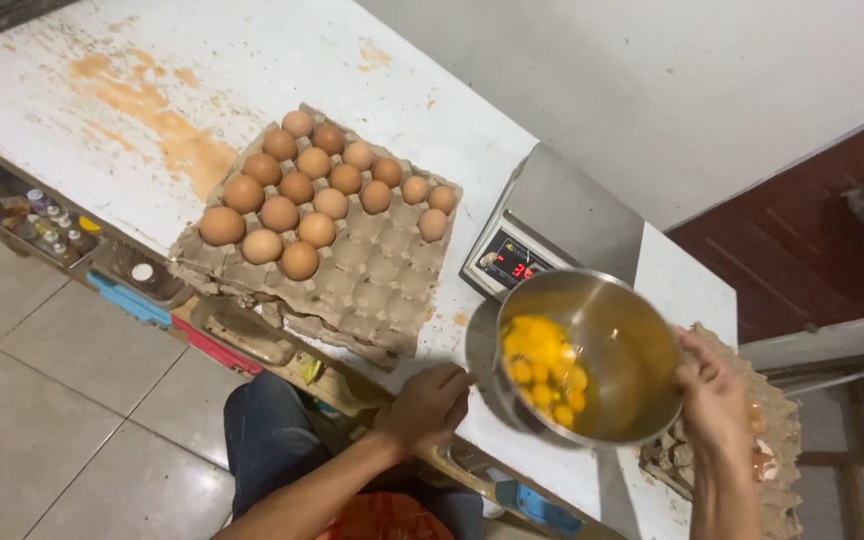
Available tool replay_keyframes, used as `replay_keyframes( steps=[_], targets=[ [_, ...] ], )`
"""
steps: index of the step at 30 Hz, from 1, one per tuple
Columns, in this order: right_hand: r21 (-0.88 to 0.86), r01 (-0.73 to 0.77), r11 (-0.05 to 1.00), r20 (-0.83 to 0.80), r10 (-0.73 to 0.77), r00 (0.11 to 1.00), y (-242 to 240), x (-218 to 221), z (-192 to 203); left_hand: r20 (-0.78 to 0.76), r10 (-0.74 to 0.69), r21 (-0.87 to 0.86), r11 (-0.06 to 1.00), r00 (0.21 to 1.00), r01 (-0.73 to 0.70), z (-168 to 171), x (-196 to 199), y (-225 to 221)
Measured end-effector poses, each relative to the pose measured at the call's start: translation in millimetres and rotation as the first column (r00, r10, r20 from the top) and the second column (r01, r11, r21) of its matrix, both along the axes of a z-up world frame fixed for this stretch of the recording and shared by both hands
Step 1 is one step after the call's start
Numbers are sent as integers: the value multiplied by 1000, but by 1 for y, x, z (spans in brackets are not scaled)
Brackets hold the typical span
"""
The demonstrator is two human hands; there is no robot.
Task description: Cracking multiple eggs from a carton into a metal bowl placed on a digital scale.
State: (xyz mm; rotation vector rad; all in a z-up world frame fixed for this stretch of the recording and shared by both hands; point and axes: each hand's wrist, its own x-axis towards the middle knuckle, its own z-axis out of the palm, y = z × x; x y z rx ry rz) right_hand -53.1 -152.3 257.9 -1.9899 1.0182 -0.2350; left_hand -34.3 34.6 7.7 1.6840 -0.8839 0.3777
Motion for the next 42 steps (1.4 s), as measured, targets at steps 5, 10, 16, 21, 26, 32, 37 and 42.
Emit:
replay_keyframes(
  steps=[5, 10, 16, 21, 26, 32, 37, 42],
  targets=[
    [123, -140, 983, 244, 106, 964, -91, -23, -106, 38, 270, -155, 953, 962, -261, 60, 21, 60],
    [269, -231, 935, 495, 72, 866, -120, -43, -184, 158, 682, 353, 637, 714, -686, 73, 103, 145],
    [277, -100, 956, 587, -86, 805, -80, -54, -183, 516, 694, 649, 67, 503, -758, 38, 145, 133],
    [216, 38, 976, 528, -149, 836, -39, -63, -149, 648, 681, 544, -99, 342, -833, 19, 147, 114],
    [253, 104, 962, 399, -202, 895, -35, -68, -139, 569, 715, 600, -23, 406, -800, 24, 153, 124],
    [-260, 154, 953, 648, 54, 760, -37, -102, -140, -144, 514, 185, 853, 846, -487, 100, 92, 97],
    [-560, -81, 824, 406, 358, 841, -17, -120, -147, -587, -122, -27, 991, 801, 132, 148, 20, -9],
    [-714, -296, 634, 231, 613, 756, -18, -116, -144, -792, -330, 10, 834, 514, 551, 180, -12, -67]
  ],
)
